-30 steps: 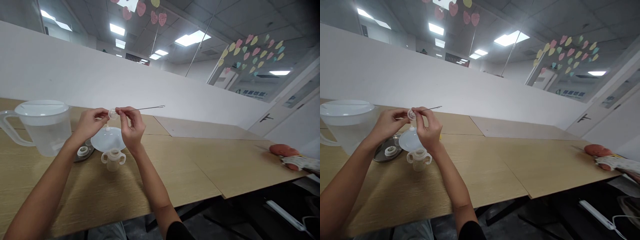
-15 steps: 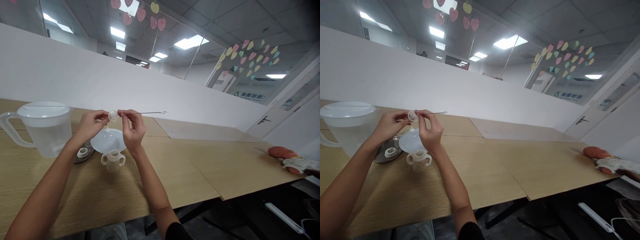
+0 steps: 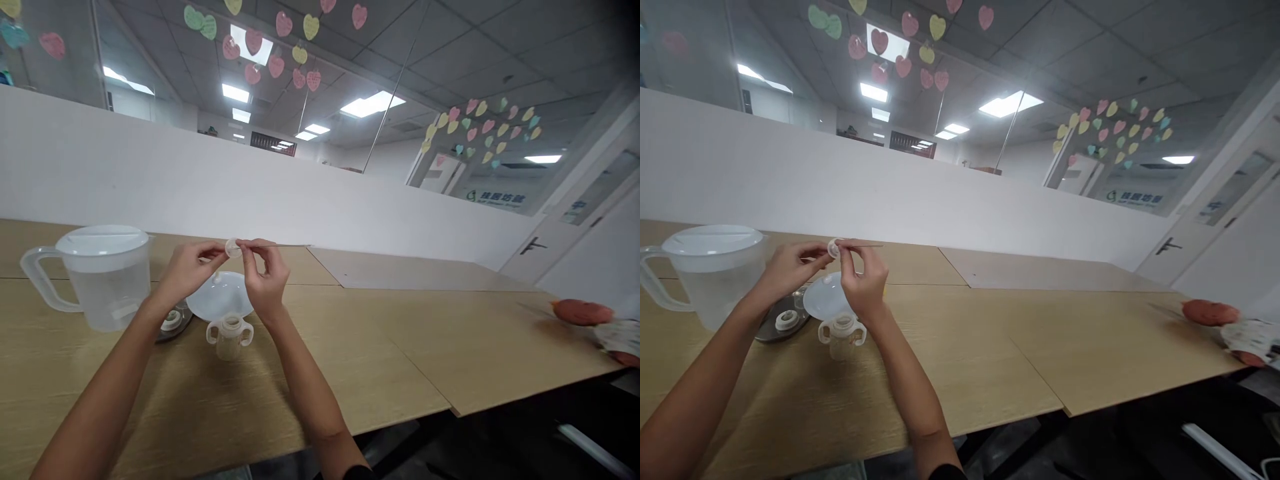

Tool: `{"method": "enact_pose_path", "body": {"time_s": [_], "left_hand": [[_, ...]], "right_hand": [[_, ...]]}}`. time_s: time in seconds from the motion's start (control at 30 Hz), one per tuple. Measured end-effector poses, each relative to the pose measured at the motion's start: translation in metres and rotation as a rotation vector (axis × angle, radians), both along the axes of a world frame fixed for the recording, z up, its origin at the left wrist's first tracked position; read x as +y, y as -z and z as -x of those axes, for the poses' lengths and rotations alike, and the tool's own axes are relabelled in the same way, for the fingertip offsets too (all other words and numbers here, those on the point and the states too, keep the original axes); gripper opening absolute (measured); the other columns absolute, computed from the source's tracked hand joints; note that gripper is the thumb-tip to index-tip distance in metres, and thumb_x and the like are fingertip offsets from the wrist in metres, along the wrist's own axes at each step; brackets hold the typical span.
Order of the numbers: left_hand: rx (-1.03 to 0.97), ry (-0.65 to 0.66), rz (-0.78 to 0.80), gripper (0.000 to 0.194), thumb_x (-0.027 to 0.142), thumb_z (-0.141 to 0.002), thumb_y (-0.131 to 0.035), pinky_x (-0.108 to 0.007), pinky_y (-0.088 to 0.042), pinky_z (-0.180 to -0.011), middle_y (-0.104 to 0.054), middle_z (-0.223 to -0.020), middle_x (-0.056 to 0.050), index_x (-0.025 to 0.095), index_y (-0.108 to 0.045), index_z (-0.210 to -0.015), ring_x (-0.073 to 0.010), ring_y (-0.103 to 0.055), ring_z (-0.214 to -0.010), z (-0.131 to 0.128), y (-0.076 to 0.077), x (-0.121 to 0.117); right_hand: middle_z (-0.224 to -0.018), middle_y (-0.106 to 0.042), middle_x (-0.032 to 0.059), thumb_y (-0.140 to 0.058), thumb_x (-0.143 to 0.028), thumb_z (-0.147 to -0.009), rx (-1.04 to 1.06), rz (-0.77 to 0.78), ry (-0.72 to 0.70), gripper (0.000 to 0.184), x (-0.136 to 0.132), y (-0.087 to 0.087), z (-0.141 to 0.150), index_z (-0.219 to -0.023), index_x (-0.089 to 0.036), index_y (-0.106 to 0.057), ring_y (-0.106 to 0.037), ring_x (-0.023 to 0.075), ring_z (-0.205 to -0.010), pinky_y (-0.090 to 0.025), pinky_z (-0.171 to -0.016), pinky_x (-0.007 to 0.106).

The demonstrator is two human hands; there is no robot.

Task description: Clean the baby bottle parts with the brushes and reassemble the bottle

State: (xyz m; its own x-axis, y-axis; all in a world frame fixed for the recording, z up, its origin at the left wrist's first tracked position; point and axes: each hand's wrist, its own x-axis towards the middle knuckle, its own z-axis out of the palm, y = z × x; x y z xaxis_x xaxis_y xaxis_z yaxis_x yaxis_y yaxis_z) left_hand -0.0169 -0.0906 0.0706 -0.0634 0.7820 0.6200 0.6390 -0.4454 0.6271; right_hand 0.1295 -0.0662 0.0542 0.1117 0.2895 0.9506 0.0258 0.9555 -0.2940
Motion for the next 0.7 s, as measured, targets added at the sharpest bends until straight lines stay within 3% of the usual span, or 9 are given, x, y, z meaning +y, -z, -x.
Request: {"method": "enact_pose_path", "body": {"time_s": [0.13,0.3,0.4,0.53,0.7], "left_hand": [[0.038,0.048,0.003,0.035,0.050,-0.080,-0.058,-0.030,-0.055,-0.080,-0.075,-0.098,-0.003,0.023,-0.076,-0.093,-0.0221,-0.068,-0.092,-0.003,-0.003,-0.006],[0.066,0.076,-0.033,0.035,0.050,-0.081,-0.058,-0.029,-0.054,-0.081,-0.075,-0.099,-0.003,0.022,-0.076,-0.094,-0.0212,-0.068,-0.092,-0.010,-0.002,-0.009],[0.094,0.088,0.001,0.036,0.050,-0.083,-0.057,-0.029,-0.053,-0.082,-0.075,-0.099,-0.003,0.022,-0.076,-0.095,-0.0209,-0.068,-0.090,-0.010,-0.001,-0.006],[0.209,0.126,0.076,0.037,0.050,-0.084,-0.055,-0.032,-0.051,-0.085,-0.074,-0.102,-0.003,0.023,-0.076,-0.097,-0.0225,-0.068,-0.094,-0.008,0.003,0.001],[0.283,0.140,0.092,0.037,0.051,-0.083,-0.054,-0.031,-0.048,-0.087,-0.074,-0.103,-0.002,0.024,-0.076,-0.098,-0.0233,-0.066,-0.098,-0.007,0.006,0.005]], "right_hand": [[-0.088,-0.070,0.0032,-0.060,-0.031,-0.087,-0.009,0.111,0.034,0.010,0.001,-0.005,-0.008,-0.086,-0.022,-0.062,-0.068,0.0167,-0.087,-0.056,-0.082,0.033],[-0.088,-0.069,0.0028,-0.063,-0.035,-0.085,0.009,0.262,-0.075,0.016,0.007,-0.012,-0.018,-0.084,-0.020,-0.060,-0.069,0.0162,-0.083,-0.054,-0.082,0.032],[-0.090,-0.071,0.0028,-0.064,-0.039,-0.083,0.027,0.286,-0.126,0.021,0.005,-0.021,-0.027,-0.094,-0.021,-0.061,-0.068,0.0161,-0.086,-0.051,-0.084,0.032],[-0.091,-0.071,0.0040,-0.051,-0.050,-0.089,0.081,0.323,-0.115,0.033,-0.002,-0.031,-0.046,-0.103,-0.022,-0.063,-0.062,0.0122,-0.073,-0.048,-0.063,0.025],[-0.073,-0.064,0.0029,-0.031,-0.060,-0.093,0.125,0.318,0.033,0.054,-0.005,-0.031,-0.056,-0.078,-0.020,-0.065,-0.050,0.0099,-0.055,-0.036,-0.048,0.024]]}}
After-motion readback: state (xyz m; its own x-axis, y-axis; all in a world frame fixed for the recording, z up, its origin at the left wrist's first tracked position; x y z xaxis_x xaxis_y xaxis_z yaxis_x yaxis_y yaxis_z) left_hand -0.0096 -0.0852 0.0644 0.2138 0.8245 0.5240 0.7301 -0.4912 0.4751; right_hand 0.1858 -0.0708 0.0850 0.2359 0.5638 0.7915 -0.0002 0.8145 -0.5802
